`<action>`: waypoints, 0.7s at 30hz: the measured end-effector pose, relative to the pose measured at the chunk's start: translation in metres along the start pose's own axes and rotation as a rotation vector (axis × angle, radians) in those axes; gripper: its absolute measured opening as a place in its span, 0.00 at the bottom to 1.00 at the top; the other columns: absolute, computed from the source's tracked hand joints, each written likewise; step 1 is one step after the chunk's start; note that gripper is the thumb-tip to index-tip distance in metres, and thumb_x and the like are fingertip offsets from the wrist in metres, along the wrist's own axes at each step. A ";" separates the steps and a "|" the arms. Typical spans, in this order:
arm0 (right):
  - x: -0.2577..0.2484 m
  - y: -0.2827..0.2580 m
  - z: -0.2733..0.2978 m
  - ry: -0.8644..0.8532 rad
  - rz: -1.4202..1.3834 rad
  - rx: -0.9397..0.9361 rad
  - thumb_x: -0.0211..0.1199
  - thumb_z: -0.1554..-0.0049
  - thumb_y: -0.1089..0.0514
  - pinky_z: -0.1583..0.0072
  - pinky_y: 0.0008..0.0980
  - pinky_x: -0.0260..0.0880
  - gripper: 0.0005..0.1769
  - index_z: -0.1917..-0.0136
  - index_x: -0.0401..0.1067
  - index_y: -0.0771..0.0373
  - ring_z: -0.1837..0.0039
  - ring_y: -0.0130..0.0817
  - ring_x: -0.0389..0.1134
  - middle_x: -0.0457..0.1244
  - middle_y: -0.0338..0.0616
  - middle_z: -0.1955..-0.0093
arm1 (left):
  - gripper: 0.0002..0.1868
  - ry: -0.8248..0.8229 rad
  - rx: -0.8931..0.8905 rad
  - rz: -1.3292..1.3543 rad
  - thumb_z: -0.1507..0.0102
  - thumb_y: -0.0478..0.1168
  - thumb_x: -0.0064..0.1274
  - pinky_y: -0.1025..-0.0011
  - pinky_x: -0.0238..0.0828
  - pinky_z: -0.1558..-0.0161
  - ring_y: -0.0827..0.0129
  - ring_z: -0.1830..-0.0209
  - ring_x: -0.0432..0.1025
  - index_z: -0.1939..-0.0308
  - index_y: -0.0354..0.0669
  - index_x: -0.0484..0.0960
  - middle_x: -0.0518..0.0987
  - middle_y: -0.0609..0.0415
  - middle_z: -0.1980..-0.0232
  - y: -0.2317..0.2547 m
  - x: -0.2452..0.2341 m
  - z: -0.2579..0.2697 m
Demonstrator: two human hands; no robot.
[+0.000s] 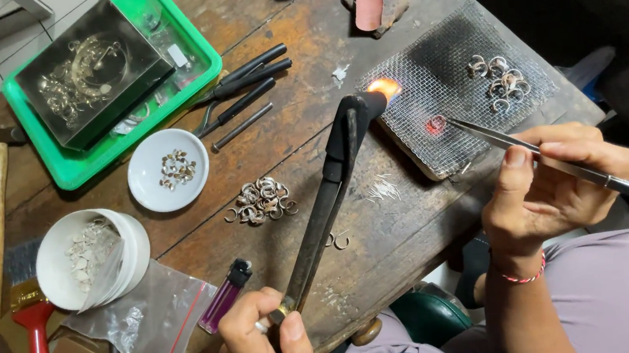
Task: Soldering small metal rings using a handheld torch and tweezers on a workbench.
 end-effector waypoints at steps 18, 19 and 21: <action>-0.002 0.013 -0.003 0.015 -0.066 0.120 0.57 0.35 0.67 0.46 0.39 0.61 0.12 0.48 0.53 0.68 0.54 0.46 0.62 0.55 0.56 0.56 | 0.18 0.046 -0.084 -0.087 0.37 0.60 0.41 0.70 0.70 0.73 0.67 0.80 0.73 0.55 0.55 0.74 0.83 0.67 0.68 -0.010 -0.002 0.005; -0.005 0.017 -0.003 0.034 -0.061 0.161 0.58 0.34 0.65 0.46 0.37 0.62 0.13 0.47 0.53 0.67 0.52 0.45 0.61 0.55 0.55 0.55 | 0.18 0.037 -0.112 -0.118 0.37 0.61 0.41 0.69 0.70 0.72 0.65 0.79 0.74 0.55 0.57 0.74 0.84 0.69 0.67 -0.016 -0.001 0.007; -0.010 0.028 -0.002 0.092 -0.098 0.216 0.58 0.34 0.63 0.45 0.35 0.61 0.13 0.47 0.54 0.65 0.52 0.40 0.59 0.53 0.50 0.56 | 0.18 0.022 -0.110 -0.080 0.38 0.59 0.42 0.72 0.71 0.72 0.69 0.80 0.74 0.54 0.55 0.73 0.84 0.68 0.66 -0.021 0.000 0.007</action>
Point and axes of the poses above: each hand's wrist, its own z-axis away from the middle knuckle, its own x-axis out of the palm, y = z × x, the point moved 10 cm from there along -z, towards the middle knuckle
